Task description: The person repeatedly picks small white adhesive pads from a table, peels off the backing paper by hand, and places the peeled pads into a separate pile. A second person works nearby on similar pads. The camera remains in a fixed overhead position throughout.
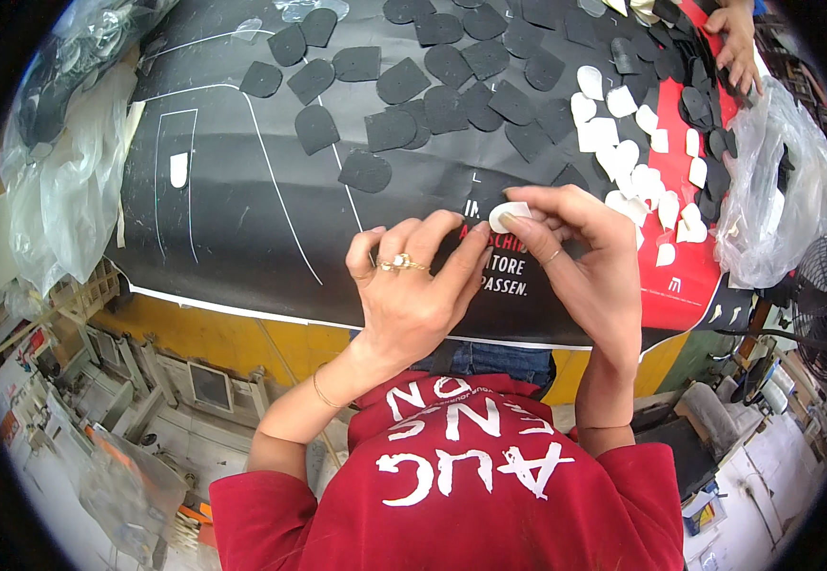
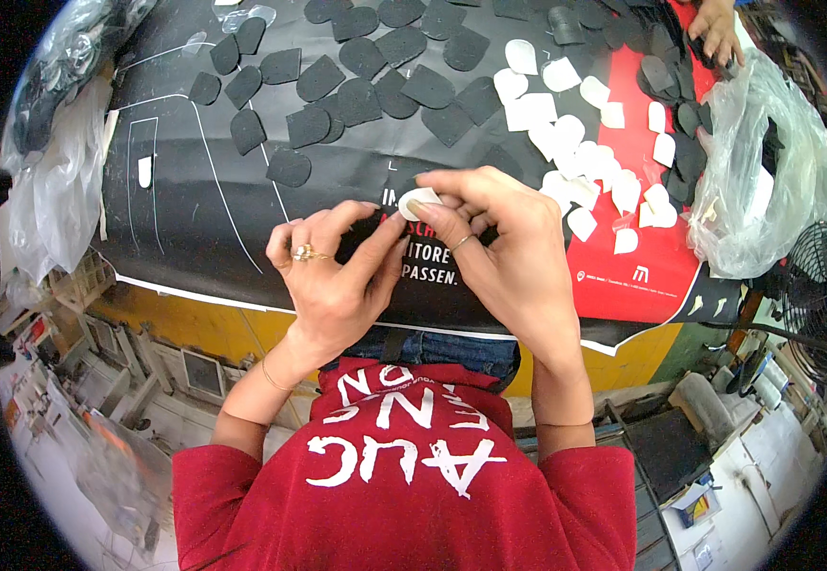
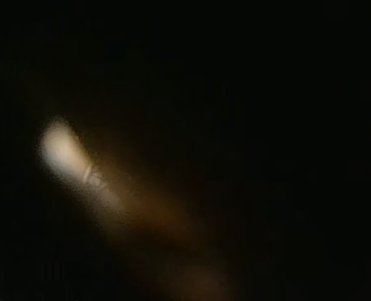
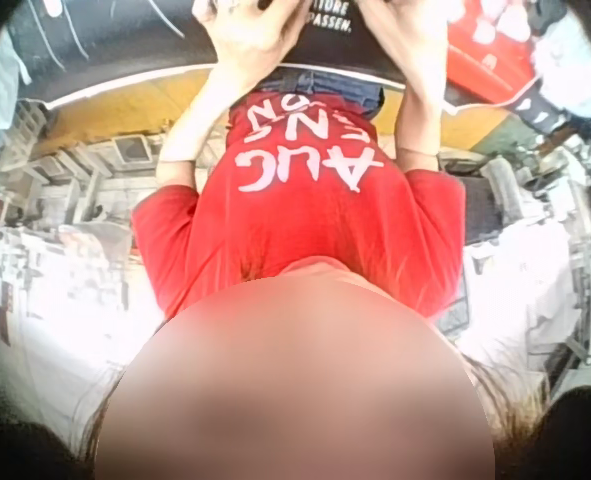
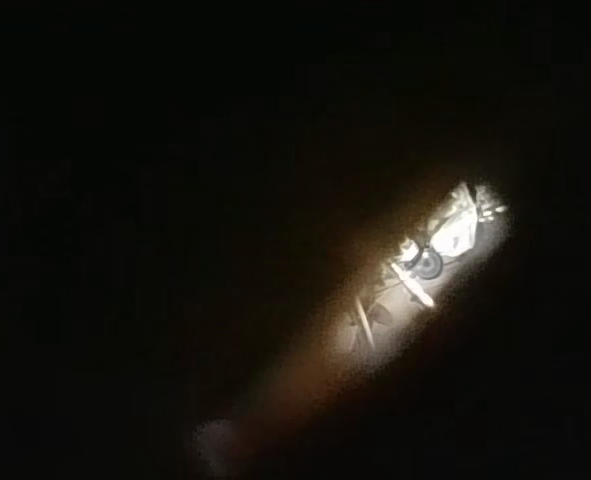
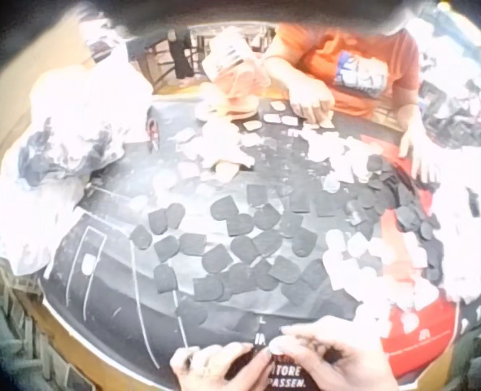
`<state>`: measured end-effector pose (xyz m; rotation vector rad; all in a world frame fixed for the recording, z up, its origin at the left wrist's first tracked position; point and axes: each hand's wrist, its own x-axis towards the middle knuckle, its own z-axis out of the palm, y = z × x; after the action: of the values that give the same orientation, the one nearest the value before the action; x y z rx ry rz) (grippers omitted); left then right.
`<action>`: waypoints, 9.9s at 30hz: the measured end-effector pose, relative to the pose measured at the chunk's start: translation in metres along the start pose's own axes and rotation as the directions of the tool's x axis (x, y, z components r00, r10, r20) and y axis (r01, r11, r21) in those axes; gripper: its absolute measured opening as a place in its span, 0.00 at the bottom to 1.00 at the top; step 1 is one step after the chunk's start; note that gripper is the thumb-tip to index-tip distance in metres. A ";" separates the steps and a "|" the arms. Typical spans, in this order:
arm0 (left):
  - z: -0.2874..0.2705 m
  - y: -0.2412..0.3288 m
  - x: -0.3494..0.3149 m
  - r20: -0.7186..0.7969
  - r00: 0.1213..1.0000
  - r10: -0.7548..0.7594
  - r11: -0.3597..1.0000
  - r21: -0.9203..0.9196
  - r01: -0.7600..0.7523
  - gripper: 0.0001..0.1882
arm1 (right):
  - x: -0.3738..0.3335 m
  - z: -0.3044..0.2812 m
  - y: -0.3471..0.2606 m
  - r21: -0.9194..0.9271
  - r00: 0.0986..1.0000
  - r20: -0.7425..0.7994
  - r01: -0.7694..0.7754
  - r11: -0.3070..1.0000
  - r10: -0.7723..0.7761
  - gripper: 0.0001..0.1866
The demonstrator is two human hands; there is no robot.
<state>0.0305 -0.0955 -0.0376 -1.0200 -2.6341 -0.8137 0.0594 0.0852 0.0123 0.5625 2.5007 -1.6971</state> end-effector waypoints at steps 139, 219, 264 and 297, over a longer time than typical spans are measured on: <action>-0.019 -0.013 0.010 -0.180 0.865 0.468 0.849 -0.179 -0.497 0.13 | -0.039 -0.023 0.008 0.411 0.932 0.316 -0.300 0.861 0.174 0.15; -0.004 -0.013 -0.004 0.158 0.961 0.227 0.972 -0.092 -0.215 0.19 | -0.017 0.026 0.021 -0.301 0.905 -0.391 0.045 0.952 -0.167 0.09; -0.003 0.000 0.028 0.143 0.953 0.269 0.948 -0.212 -0.236 0.15 | -0.059 -0.044 0.048 -0.347 0.837 -0.541 -0.135 0.928 -0.080 0.09; -0.013 0.028 0.008 -0.061 0.970 -0.236 0.686 -0.717 0.122 0.09 | -0.058 0.008 0.013 0.632 0.999 0.048 -0.050 0.774 0.025 0.13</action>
<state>0.0434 -0.0812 -0.0123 -0.7762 -2.3149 -1.9791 0.1167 0.0672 0.0128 0.5963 1.8131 -2.5043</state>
